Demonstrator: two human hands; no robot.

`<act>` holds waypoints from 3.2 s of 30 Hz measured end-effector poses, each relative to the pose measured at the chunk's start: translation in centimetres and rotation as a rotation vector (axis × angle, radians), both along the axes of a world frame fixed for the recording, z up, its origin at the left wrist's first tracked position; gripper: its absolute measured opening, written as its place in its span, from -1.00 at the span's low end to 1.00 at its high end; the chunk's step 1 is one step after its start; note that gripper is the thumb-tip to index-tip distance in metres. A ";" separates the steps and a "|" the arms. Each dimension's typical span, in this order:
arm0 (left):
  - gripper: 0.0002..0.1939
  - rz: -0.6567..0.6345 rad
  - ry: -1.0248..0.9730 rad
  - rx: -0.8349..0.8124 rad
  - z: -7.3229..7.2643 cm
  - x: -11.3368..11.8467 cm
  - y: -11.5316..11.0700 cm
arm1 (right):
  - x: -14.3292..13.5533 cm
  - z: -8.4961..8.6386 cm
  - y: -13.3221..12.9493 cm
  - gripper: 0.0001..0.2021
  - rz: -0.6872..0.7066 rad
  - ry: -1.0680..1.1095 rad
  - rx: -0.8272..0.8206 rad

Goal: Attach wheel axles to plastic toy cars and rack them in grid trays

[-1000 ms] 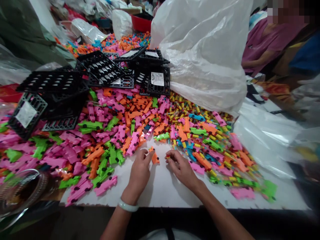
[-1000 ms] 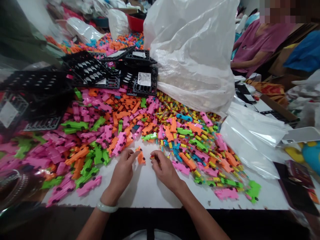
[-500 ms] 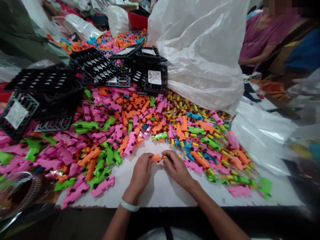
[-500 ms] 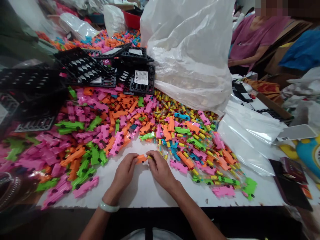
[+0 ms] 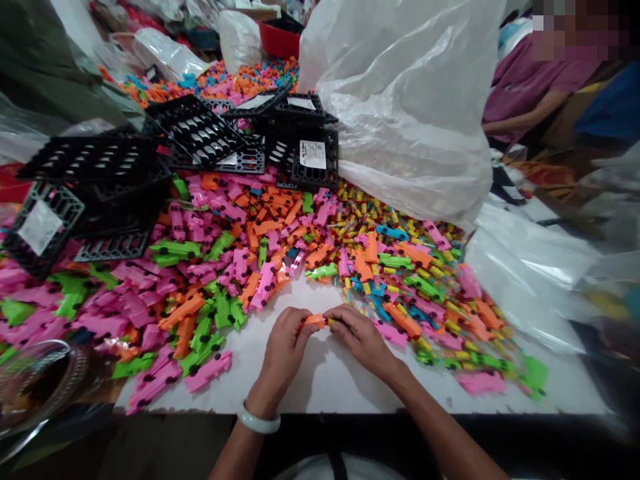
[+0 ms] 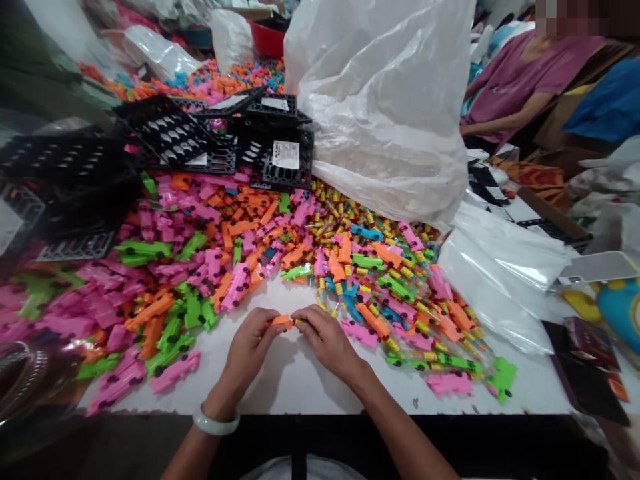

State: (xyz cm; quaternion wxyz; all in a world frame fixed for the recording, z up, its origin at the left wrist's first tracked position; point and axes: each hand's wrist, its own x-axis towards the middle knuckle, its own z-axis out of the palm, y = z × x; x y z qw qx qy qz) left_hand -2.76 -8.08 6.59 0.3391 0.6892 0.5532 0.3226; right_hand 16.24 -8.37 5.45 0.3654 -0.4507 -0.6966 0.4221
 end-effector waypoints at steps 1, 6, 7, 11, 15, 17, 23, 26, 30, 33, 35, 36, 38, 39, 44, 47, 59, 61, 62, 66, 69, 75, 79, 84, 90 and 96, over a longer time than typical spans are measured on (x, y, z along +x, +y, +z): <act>-0.81 -0.007 0.001 0.000 0.0 0.0 0.0 | 0.0 -0.1 0.0 -0.81 0.001 -0.005 0.011; -0.80 -0.030 -0.005 -0.014 -0.1 -0.1 -0.1 | 0.1 -0.4 0.2 -0.80 0.035 -0.039 0.063; -0.80 -0.034 -0.010 -0.021 -0.2 -0.1 -0.1 | 0.2 -0.4 0.3 -0.79 0.055 -0.048 0.077; -0.78 -0.029 -0.030 -0.064 -0.3 -0.3 -0.3 | 0.2 0.0 0.1 -0.76 0.127 -0.091 0.128; -0.80 0.020 -0.056 -0.127 -0.1 -0.2 -0.7 | 0.0 0.4 -0.7 -0.77 0.164 -0.239 0.226; -0.80 0.057 -0.074 -0.165 0.1 0.0 -1.0 | -0.1 0.3 -1.1 -0.79 0.128 -0.370 0.302; -0.80 0.079 -0.099 -0.248 0.0 0.4 -0.9 | -1.2 -1.5 -1.9 -0.78 0.040 -0.583 0.503; -0.80 0.016 -0.034 -0.230 -0.2 0.3 -0.5 | -0.6 -1.6 -1.3 -0.76 0.074 -0.571 0.481; -0.70 0.161 0.060 0.067 0.3 -0.7 0.9 | 3.4 0.7 1.2 -0.80 -0.157 -0.526 0.571; -0.58 0.464 0.264 0.243 0.5 -1.9 2.6 | 5.6 2.4 2.6 -0.66 -0.535 -0.577 0.597; -0.55 0.578 0.408 0.257 0.1 -2.5 3.7 | 5.3 2.5 2.6 -0.73 -0.550 -0.627 0.588; -0.56 0.589 0.464 0.248 -0.1 -2.7 4.1 | 4.6 2.3 2.2 -0.80 -0.475 -0.651 0.581; -0.62 0.555 0.540 0.236 -0.5 -3.0 4.4 | 2.8 1.5 1.3 -0.82 -0.241 -0.692 0.544; -0.67 0.531 0.563 0.239 -0.6 -3.2 4.4 | 2.0 1.1 0.9 -0.80 -0.120 -0.702 0.517; -0.78 0.424 0.500 0.259 -0.7 -4.0 3.2 | 1.0 0.6 0.0 -0.83 0.217 -0.614 0.423; -0.78 0.387 0.309 0.218 -0.7 -3.7 2.4 | 1.3 0.4 0.1 -0.83 0.215 -0.556 0.403; -0.67 0.190 -0.148 -0.045 0.4 0.6 -0.8 | -2.2 1.3 0.9 -0.77 -0.188 0.039 -0.240; -0.57 0.172 -0.252 -0.141 0.5 0.7 -0.9 | -2.0 1.3 0.7 -0.77 -0.170 0.065 -0.211; -0.57 0.154 -0.291 -0.196 0.5 0.7 -0.9 | -1.8 1.3 0.5 -0.77 -0.145 0.073 -0.200; -0.72 0.126 -0.299 -0.259 0.8 0.4 -0.7 | -0.7 1.0 -0.3 -0.75 -0.088 0.012 -0.176; -0.77 0.134 -0.261 -0.165 1.0 0.2 -0.5 | 0.0 0.7 -0.3 -0.83 -0.077 -0.120 -0.082; -0.82 0.043 -0.155 -0.065 1.2 0.0 -0.4 | 0.4 0.6 0.5 -0.74 0.033 -0.258 0.153; -0.83 0.018 -0.118 -0.027 1.0 0.0 -0.5 | 0.3 0.4 0.6 -0.69 0.064 -0.301 0.222; -0.84 -0.004 -0.112 -0.007 0.7 0.0 -0.7 | 0.7 0.4 0.7 -0.66 0.126 -0.363 0.180; -0.81 0.004 -0.099 -0.005 0.5 -0.1 -0.6 | 1.2 0.6 0.8 -0.64 0.157 -0.399 0.159; -0.82 -0.010 -0.112 -0.014 0.8 -0.3 -0.6 | 1.0 0.4 0.8 -0.62 0.166 -0.385 0.145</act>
